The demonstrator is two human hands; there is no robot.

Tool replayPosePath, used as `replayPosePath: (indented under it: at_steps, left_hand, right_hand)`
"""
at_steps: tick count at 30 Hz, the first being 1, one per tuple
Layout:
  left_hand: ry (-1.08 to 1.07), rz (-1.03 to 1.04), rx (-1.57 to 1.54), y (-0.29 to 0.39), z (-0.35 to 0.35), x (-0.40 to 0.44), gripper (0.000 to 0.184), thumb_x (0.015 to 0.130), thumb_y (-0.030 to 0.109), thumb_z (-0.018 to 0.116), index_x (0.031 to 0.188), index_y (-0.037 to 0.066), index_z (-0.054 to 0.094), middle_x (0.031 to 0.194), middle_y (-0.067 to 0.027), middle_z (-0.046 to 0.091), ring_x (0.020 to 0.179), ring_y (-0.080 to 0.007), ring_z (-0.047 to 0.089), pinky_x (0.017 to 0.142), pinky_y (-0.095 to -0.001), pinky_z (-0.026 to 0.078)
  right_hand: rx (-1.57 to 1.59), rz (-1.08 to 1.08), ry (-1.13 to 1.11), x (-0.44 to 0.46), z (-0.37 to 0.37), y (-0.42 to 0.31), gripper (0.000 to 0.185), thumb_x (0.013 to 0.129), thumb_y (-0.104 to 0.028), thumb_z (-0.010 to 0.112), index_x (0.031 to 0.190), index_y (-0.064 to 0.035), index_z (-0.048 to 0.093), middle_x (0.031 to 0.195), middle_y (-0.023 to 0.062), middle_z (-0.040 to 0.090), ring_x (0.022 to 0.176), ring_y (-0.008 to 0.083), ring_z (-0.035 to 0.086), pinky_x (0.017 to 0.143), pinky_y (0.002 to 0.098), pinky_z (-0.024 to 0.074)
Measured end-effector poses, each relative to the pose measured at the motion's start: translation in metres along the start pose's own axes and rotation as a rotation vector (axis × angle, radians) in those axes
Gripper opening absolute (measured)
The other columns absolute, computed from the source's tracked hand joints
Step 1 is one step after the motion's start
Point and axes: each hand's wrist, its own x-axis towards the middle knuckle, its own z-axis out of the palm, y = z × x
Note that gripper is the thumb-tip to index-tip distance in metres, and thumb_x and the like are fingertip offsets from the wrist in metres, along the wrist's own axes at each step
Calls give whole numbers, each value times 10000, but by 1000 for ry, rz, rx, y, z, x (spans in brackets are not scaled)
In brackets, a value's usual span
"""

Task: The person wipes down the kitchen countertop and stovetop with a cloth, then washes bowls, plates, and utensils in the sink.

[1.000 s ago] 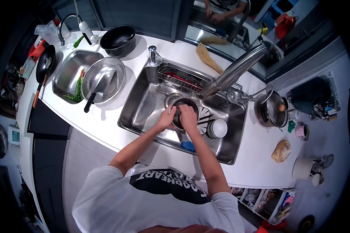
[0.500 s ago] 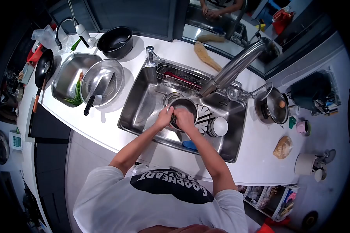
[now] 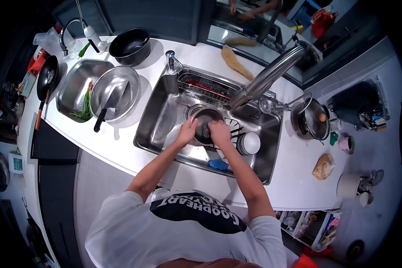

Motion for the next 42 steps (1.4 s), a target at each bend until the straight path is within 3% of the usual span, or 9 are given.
replayPosePath:
  at_steps: [9,16,20,22,25,29,33,36,42]
  left_hand:
    - [-32,-52,-11,-7,-3,7,365,936,330,402,1189,78,476,781,-70,578,570,-157,604,384,-285,517]
    - [-126,-205,-46,-8,0,10,431,923,340,422,1301,133,414,884,-122,607,676,-203,630,391,-310,512]
    - [29,366,313,-58,4,14,406,919,332,438,1257,109,455,962,-145,616,721,-232,641,493,-339,533]
    - [-83,-293,-54,10,11,-13,401,917,318,442,1246,91,464,1025,-172,608,842,-264,626,733,-364,501]
    - [-108,-282,-136,-3,18,-4,389,918,303,438,1231,76,473,1040,-200,594,864,-258,627,760,-354,482]
    - [44,284,341,-75,-2,25,394,925,322,431,1266,127,453,867,-144,613,627,-185,627,379,-285,502]
    - [-34,-71,309,-22,-16,5,370,878,230,461,1228,110,486,821,-171,625,628,-256,619,502,-360,514]
    - [134,91,492,-47,-27,26,414,753,78,503,1165,110,533,774,-222,615,726,-392,603,680,-455,484]
    - [202,-53,356,-42,-61,31,447,647,-31,481,1067,71,592,865,-232,626,810,-362,622,658,-431,522]
  right_hand:
    - [-237,-38,-185,3,-2,0,103,720,-130,538,732,-103,638,787,46,622,810,203,600,606,342,509]
    - [288,-93,-14,-1,10,-15,208,651,-23,539,818,-114,626,818,61,605,810,274,578,662,379,502]
    - [-32,-154,-309,-14,5,13,183,648,-38,562,803,-110,628,823,55,602,826,259,575,682,383,494]
    - [-91,-47,-211,-6,3,15,175,649,-42,567,800,-105,628,822,55,601,833,254,573,689,381,491]
    - [154,102,73,4,14,6,195,651,-38,565,819,-113,631,824,63,594,828,262,569,711,372,483]
    - [354,-176,-238,-15,44,-1,264,635,-61,593,858,-188,655,831,52,589,814,266,565,747,379,476]
    - [-45,-339,-463,-6,29,24,252,619,-83,598,842,-184,659,860,14,580,905,229,540,730,383,473]
    - [-200,-225,-280,31,22,41,266,605,-66,597,848,-155,654,882,28,572,906,243,528,733,389,464]
    - [180,-26,335,111,-17,82,435,615,-110,653,1046,-128,592,1019,97,555,966,316,505,801,406,445]
